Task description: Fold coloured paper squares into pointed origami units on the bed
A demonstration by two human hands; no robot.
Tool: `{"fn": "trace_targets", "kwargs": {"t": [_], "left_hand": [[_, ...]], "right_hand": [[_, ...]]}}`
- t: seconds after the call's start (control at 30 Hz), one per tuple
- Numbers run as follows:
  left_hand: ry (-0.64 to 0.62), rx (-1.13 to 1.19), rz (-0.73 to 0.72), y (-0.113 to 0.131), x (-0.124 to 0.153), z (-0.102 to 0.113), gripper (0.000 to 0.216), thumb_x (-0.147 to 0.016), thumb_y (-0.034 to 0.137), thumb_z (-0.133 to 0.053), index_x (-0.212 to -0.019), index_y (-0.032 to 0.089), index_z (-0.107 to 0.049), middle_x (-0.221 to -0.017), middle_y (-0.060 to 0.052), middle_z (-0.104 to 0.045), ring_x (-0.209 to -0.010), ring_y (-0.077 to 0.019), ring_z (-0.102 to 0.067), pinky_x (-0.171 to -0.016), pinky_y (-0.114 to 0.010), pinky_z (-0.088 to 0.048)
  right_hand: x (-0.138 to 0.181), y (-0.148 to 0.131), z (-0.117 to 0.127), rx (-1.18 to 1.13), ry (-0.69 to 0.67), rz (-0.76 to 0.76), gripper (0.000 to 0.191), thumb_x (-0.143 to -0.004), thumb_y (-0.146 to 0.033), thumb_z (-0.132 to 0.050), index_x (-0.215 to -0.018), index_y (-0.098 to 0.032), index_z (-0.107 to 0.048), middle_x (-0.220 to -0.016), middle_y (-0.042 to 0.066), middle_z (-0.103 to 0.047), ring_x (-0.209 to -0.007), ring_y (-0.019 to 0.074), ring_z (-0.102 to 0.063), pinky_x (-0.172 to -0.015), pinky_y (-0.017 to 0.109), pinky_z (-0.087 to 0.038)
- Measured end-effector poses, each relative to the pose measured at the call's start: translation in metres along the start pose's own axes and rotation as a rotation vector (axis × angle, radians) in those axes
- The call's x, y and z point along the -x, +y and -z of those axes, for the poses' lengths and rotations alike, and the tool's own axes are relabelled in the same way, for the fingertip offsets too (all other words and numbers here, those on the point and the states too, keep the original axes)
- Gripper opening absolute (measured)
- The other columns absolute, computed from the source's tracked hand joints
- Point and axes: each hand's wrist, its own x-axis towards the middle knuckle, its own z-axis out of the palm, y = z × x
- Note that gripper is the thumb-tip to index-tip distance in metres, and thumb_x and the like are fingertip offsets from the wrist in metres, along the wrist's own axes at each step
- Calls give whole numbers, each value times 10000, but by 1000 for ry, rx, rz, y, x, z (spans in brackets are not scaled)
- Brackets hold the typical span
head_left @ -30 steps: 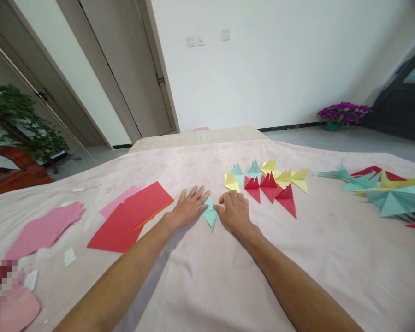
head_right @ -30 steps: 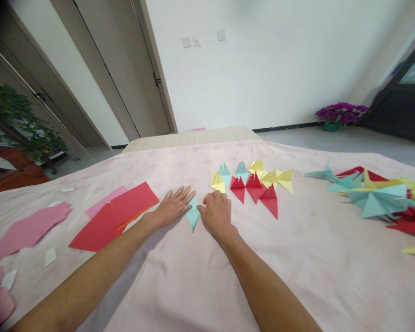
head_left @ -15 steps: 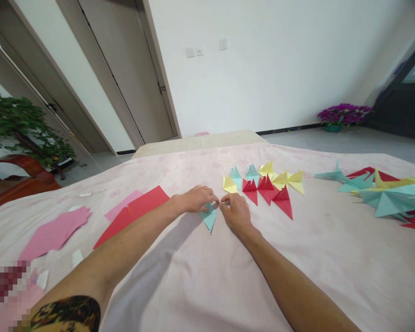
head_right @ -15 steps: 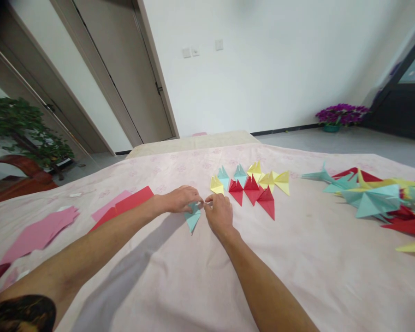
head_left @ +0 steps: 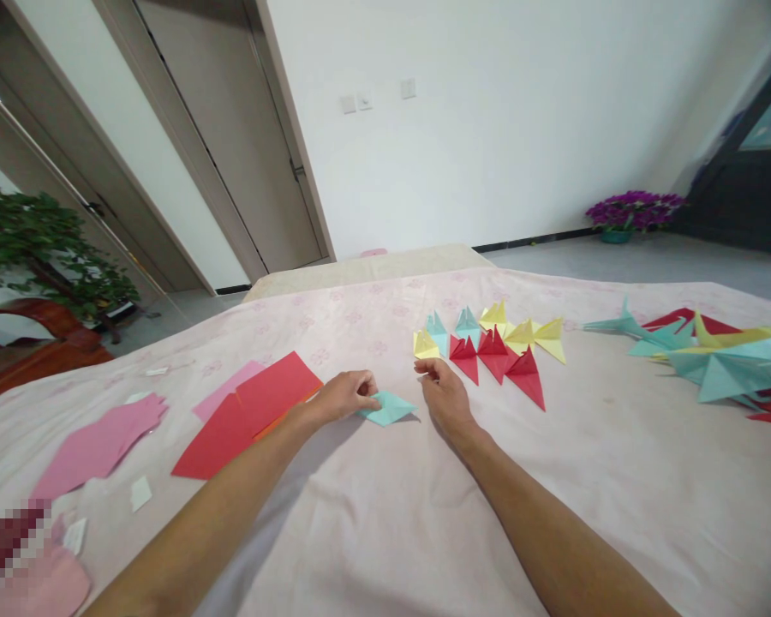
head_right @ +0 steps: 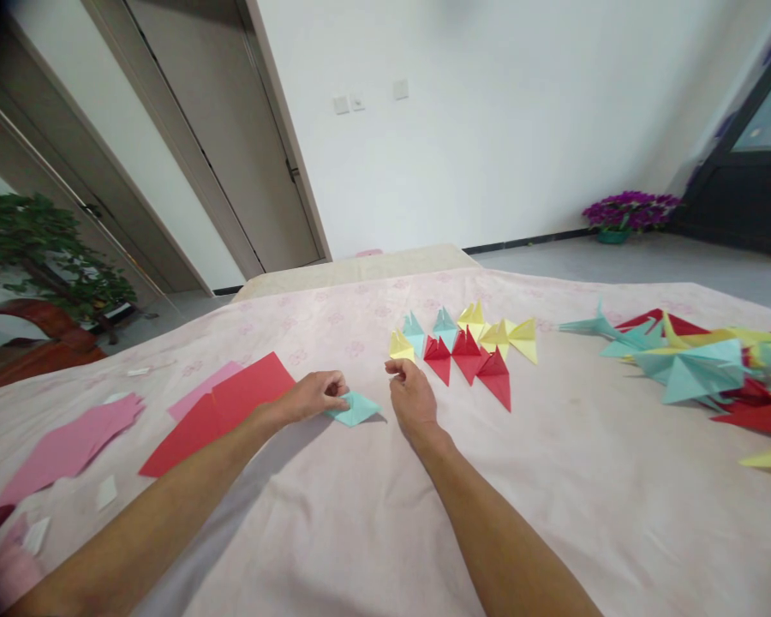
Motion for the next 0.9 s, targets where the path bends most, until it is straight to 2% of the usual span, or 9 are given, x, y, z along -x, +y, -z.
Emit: {"fn": "trace_targets", "kwargs": {"t": [0.03, 0.1, 0.13, 0.23, 0.3, 0.43, 0.57, 0.7, 0.9], "left_hand": [[94, 35, 29, 0, 3, -5, 181, -751, 337, -667, -780, 196, -557, -673, 54, -553, -613, -112, -497, -551, -216, -326], [434, 303, 103, 2, 5, -16, 212, -743, 343, -674, -753, 193, -524, -641, 61, -516, -584, -104, -479, -547, -214, -338], [548, 427, 113, 5, 5, -21, 229, -738, 352, -681, -750, 194, -516, -633, 65, -505, -571, -101, -472, -545, -214, -349], [714, 611, 77, 18, 1, -34, 242, -737, 357, -702, -750, 191, -525, -649, 57, -521, -585, -103, -486, -558, -217, -378], [736, 613, 26, 25, -1, -40, 234, -734, 338, -719, -746, 190, -539, -675, 46, -547, -624, -112, -516, -596, -224, -408], [758, 423, -59, 33, -2, -48, 209, -760, 326, -730, -772, 194, -569, -745, 15, -612, -740, -149, -583, -733, -272, -465], [858, 45, -221, 35, 6, -44, 187, -839, 269, -666, -1009, 217, -608, -982, -43, -657, -891, -180, -599, -810, -308, -479], [684, -281, -345, 32, 14, -40, 145, -943, 215, -495, -945, 223, -639, -975, -63, -668, -931, -188, -595, -832, -316, -471], [448, -506, -213, 28, 26, -44, 134, -902, 157, -508, -867, 205, -629, -860, -58, -649, -832, -208, -570, -749, -327, -462]], "right_hand": [[0, -1, 1, -59, -7, -5, 331, -770, -142, -437, -1030, -210, -630, -1018, 37, -700, -849, 176, -605, -789, 326, -474], [1, -5, 4, -201, -56, 1, 320, -780, -183, -473, -1063, -205, -622, -1031, 45, -701, -790, 167, -596, -742, 319, -485], [2, -8, 6, -259, -96, 19, 319, -787, -212, -503, -1083, -207, -623, -1050, 50, -699, -787, 168, -590, -733, 321, -487], [4, -17, 9, -261, -186, 159, 408, -775, -287, -633, -1178, -226, -614, -1117, 60, -682, -859, 185, -588, -764, 333, -487], [5, -22, 9, -191, -174, 263, 414, -748, -281, -698, -1154, -233, -637, -1097, 55, -682, -841, 182, -585, -775, 334, -486], [7, -24, 7, -75, -82, 400, 124, -820, -212, -642, -906, -244, -725, -842, 23, -687, -745, 170, -588, -728, 303, -481], [10, -25, 11, 16, -45, 504, 229, -875, -156, -558, -931, -260, -753, -881, 35, -698, -860, 177, -624, -777, 287, -480], [13, -32, 17, 268, -125, 492, 249, -946, -221, -511, -986, -270, -752, -991, 50, -700, -953, 184, -601, -843, 288, -447], [17, -39, 19, 524, -354, 569, 199, -919, -208, -549, -935, -264, -739, -964, 42, -672, -937, 189, -552, -815, 290, -395]]}}
